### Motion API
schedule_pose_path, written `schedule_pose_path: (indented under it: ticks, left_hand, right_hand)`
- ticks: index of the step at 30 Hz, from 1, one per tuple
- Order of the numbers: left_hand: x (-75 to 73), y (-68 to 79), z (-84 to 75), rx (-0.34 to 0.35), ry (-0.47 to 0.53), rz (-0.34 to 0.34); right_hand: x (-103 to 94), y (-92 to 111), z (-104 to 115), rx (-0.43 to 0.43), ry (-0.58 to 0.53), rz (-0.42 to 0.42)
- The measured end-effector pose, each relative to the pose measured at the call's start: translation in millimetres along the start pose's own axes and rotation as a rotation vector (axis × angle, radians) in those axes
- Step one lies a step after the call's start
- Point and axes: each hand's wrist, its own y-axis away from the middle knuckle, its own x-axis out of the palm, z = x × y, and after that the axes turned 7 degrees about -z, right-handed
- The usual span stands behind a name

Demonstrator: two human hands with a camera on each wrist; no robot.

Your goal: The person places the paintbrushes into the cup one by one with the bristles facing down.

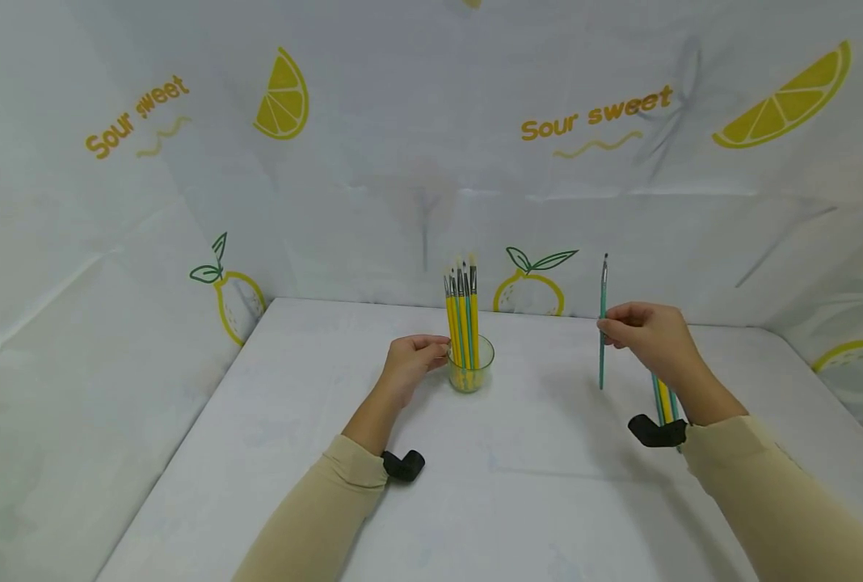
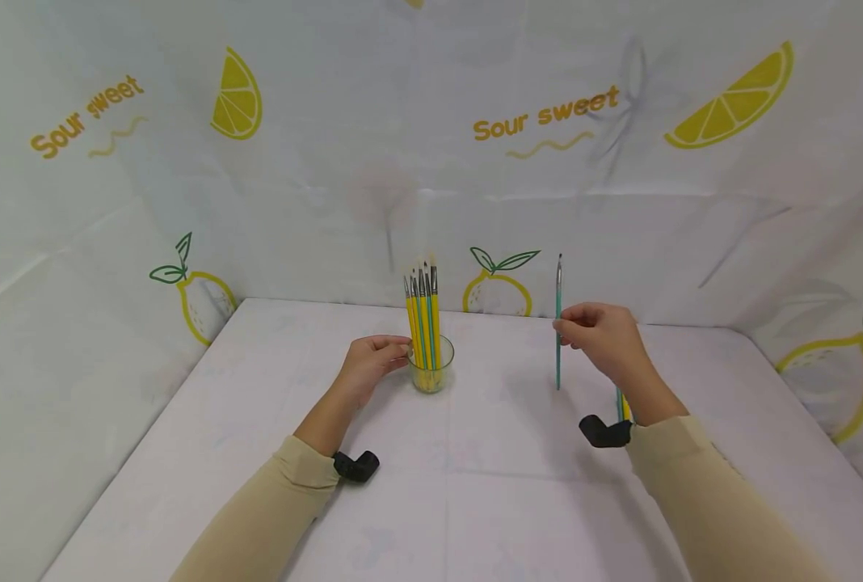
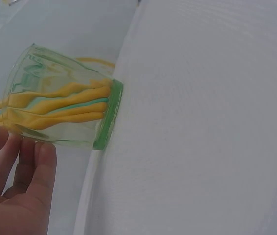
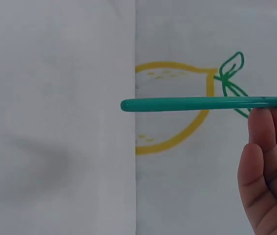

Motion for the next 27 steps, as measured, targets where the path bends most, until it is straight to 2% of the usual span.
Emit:
schedule_pose_path:
  ticks: [14,22,27]
  left_hand:
    - [0.4,0.2,0.7,0.005,-0.001,-0.004]
    - [0.1,0.1,1.0,0.014,-0.005,0.0]
    - [-0.5,0.5,1.2,0.02,-0.005,0.004]
  right_hand:
    - [58.4,-14.1,51.2,-0.114,-0.239,-0.07]
    - [82.4,-20.3,76.7,-0.125,-0.384,-0.11]
    - [97.6,-23.0,79.7,-0.122,-0.393,-0.081]
